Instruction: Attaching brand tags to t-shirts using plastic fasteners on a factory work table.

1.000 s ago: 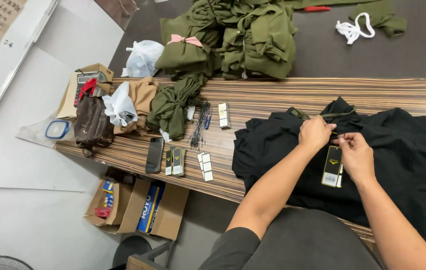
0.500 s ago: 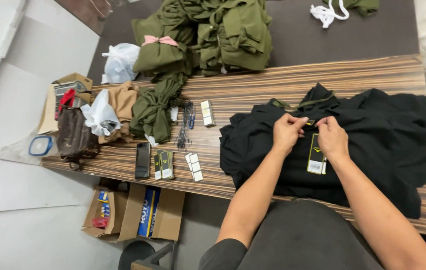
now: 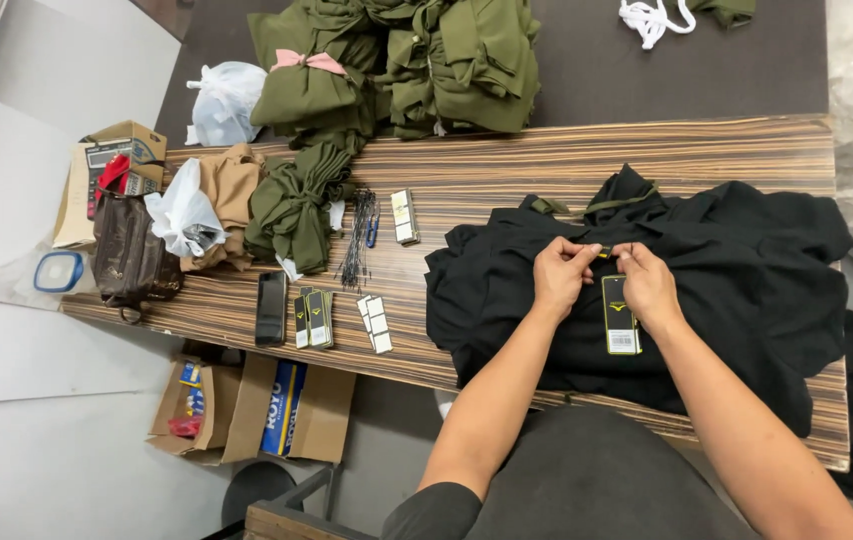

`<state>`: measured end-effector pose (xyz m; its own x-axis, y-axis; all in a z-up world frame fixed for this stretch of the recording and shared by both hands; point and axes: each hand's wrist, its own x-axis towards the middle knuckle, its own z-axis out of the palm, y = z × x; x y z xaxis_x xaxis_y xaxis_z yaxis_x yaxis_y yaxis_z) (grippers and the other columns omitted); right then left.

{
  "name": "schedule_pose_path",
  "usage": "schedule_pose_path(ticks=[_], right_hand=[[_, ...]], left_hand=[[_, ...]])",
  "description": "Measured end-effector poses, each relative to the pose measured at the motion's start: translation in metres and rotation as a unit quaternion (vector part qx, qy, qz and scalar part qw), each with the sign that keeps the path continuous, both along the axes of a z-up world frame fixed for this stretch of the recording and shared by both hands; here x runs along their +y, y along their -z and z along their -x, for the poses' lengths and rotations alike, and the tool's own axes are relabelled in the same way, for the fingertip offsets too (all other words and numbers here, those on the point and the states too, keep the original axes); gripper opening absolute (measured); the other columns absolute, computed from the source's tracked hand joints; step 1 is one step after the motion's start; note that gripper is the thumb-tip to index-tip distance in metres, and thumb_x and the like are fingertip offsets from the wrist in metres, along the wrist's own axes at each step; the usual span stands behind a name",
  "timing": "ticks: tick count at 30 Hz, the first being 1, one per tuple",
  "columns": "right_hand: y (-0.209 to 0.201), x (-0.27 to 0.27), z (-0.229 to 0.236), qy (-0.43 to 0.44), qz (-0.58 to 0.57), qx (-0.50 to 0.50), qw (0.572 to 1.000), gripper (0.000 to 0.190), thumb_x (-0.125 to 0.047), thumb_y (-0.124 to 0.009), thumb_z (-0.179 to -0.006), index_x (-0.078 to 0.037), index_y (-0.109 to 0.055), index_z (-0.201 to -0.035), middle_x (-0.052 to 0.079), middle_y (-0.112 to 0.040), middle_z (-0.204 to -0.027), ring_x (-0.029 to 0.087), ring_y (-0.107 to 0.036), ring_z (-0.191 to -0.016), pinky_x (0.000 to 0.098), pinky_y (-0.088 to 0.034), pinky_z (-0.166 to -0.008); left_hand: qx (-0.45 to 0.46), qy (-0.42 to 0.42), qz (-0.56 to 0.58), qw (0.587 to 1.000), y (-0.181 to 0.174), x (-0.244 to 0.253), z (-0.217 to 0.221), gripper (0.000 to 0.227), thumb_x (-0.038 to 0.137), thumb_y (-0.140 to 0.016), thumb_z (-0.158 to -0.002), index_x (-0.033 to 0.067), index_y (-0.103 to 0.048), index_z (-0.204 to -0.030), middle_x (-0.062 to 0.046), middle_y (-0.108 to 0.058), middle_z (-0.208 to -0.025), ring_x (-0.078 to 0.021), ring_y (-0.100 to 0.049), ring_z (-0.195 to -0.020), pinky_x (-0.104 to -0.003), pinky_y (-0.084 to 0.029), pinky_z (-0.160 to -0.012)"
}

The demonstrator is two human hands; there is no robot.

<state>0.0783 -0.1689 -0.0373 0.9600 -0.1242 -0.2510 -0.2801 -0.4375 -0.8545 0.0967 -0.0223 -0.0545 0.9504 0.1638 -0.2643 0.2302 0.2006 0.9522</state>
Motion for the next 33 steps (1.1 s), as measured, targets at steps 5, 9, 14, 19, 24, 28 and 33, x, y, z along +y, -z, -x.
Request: schedule_pose_path(ticks=[5, 9, 14, 19, 24, 28, 33], right_hand=[[-0.005, 0.003, -0.013, 0.001, -0.004, 0.062, 0.998, 0.042, -0.045, -0.047, -0.105, -0.02, -0.073, -0.127, 0.017, -0.071, -0.125, 0.04, -0.059, -0.127, 0.054, -0.044, -0.107], [-0.014, 0.01, -0.014, 0.004, 0.016, 0.088, 0.996, 0.044, -0.058, -0.065, -0.098, -0.022, -0.075, -0.121, 0.005, -0.077, -0.105, 0.031, -0.069, -0.111, 0.047, -0.051, -0.094], [0.028, 0.011, -0.022, 0.068, -0.115, 0.014, 0.991, 0.03, -0.03, -0.073, -0.103, -0.004, -0.074, -0.118, 0.007, -0.075, -0.096, 0.018, -0.065, -0.096, 0.0369, -0.049, -0.088], [0.022, 0.008, -0.021, 0.079, -0.169, 0.034, 0.982, 0.03, -0.026, -0.074, -0.103, 0.001, -0.073, -0.117, 0.011, -0.075, -0.098, 0.019, -0.066, -0.094, 0.0389, -0.052, -0.083], [0.052, 0.004, -0.024, 0.101, -0.222, 0.046, 0.969, 0.027, -0.024, -0.078, -0.1, 0.001, -0.073, -0.112, 0.009, -0.07, -0.09, 0.018, -0.067, -0.08, 0.0379, -0.057, -0.065], [0.056, 0.002, -0.029, 0.108, -0.231, 0.061, 0.965, 0.024, -0.023, -0.079, -0.097, -0.002, -0.074, -0.107, 0.011, -0.07, -0.084, 0.02, -0.069, -0.071, 0.0396, -0.058, -0.056], [0.094, -0.004, -0.034, 0.096, -0.189, 0.028, 0.977, 0.025, -0.022, -0.084, -0.094, -0.002, -0.075, -0.106, 0.007, -0.066, -0.08, 0.013, -0.061, -0.072, 0.0368, -0.055, -0.058]], left_hand=[[0.012, 0.009, -0.01, 1.0, -0.001, 0.001, -0.002, 0.024, 0.014, -0.082, -0.089, -0.0025, -0.066, -0.095, -0.015, -0.064, -0.058, -0.0153, -0.064, -0.048, -0.024, -0.057, -0.047], [0.013, 0.003, 0.002, 1.0, 0.001, 0.001, -0.001, 0.021, 0.013, -0.081, -0.09, -0.0018, -0.067, -0.096, -0.016, -0.065, -0.06, -0.0163, -0.066, -0.049, -0.024, -0.057, -0.048], [-0.005, 0.003, 0.023, 1.0, 0.006, -0.001, 0.0, 0.024, 0.012, -0.083, -0.089, -0.0027, -0.067, -0.097, -0.017, -0.066, -0.062, -0.0162, -0.067, -0.051, -0.024, -0.059, -0.05], [-0.017, 0.013, 0.02, 1.0, 0.013, -0.001, -0.001, 0.023, 0.012, -0.082, -0.091, -0.0032, -0.066, -0.099, -0.017, -0.066, -0.063, -0.0163, -0.067, -0.051, -0.024, -0.058, -0.05], [-0.036, 0.006, 0.03, 0.999, 0.012, 0.002, 0.005, 0.025, 0.012, -0.082, -0.091, -0.0041, -0.066, -0.1, -0.018, -0.067, -0.066, -0.0165, -0.068, -0.054, -0.024, -0.059, -0.052], [-0.04, 0.01, 0.035, 0.999, 0.017, 0.0, 0.003, 0.024, 0.012, -0.082, -0.091, -0.0035, -0.066, -0.1, -0.017, -0.067, -0.066, -0.0159, -0.068, -0.054, -0.023, -0.058, -0.051], [-0.043, 0.013, 0.01, 0.999, -0.002, -0.004, 0.009, 0.023, 0.015, -0.083, -0.09, -0.0016, -0.069, -0.096, -0.015, -0.067, -0.065, -0.0151, -0.067, -0.054, -0.022, -0.057, -0.051]])
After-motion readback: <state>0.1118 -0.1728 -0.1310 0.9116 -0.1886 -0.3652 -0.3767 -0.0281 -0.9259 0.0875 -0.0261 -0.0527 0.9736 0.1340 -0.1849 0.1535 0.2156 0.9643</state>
